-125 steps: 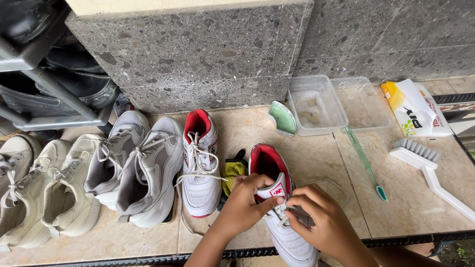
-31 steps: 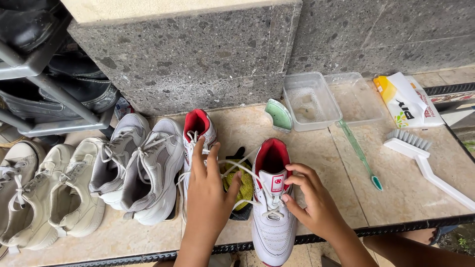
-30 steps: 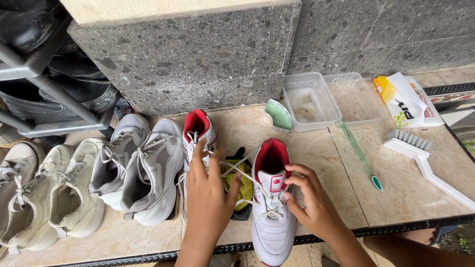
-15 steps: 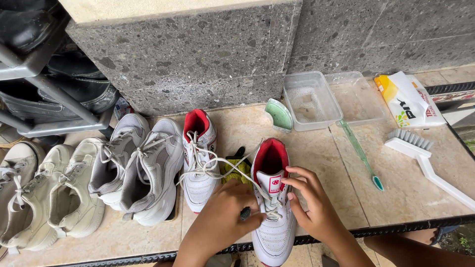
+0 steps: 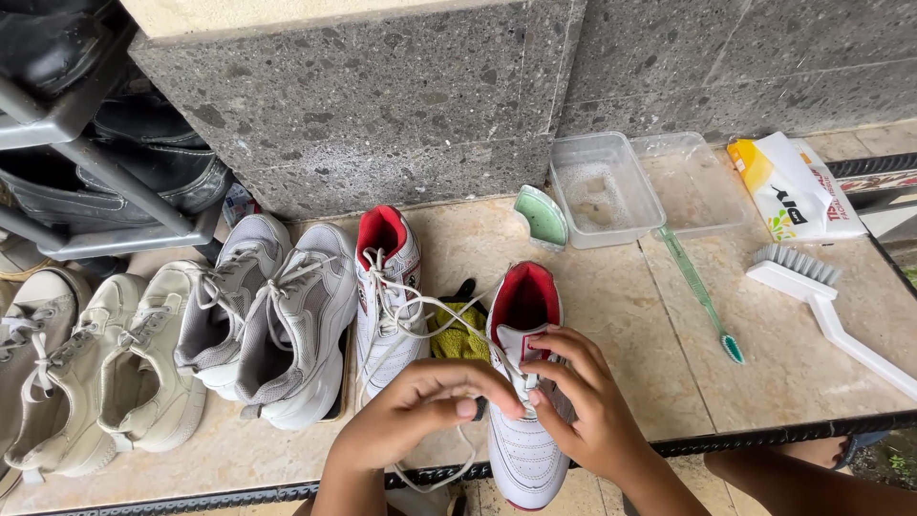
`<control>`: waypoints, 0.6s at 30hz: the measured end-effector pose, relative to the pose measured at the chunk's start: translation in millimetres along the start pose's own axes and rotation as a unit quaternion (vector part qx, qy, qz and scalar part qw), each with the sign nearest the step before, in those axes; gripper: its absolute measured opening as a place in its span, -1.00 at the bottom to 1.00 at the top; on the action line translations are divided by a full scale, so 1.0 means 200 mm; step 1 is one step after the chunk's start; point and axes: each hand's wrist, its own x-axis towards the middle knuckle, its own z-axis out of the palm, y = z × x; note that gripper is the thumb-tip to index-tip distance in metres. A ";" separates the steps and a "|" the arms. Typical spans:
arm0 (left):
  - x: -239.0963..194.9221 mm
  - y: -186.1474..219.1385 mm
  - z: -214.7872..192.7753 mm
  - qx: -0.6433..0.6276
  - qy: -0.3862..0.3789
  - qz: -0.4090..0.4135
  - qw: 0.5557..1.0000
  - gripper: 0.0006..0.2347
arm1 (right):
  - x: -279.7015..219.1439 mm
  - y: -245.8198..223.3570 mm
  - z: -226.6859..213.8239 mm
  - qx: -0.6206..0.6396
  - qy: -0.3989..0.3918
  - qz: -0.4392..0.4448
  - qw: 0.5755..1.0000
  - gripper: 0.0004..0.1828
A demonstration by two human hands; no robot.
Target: Lacing a white sneaker after cleaning, involving threading the laces through multiple eyelets.
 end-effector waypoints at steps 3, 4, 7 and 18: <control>0.01 -0.06 0.01 0.268 0.122 -0.173 0.940 -0.95 | -0.02 0.05 0.01 -0.034 -0.009 -0.001 0.999 -0.74; 0.00 -0.11 0.02 0.268 0.122 -0.172 0.940 -0.95 | -0.02 0.05 0.01 -0.035 -0.009 -0.001 0.999 -0.74; -0.01 -0.26 0.01 0.496 0.108 -0.398 0.764 -0.51 | -0.02 0.06 0.01 -0.006 -0.007 0.022 1.000 -0.72; -0.06 -0.08 -0.03 -0.041 -0.053 0.173 0.983 -0.81 | 0.00 0.09 -0.08 0.010 -0.049 0.048 0.998 -0.71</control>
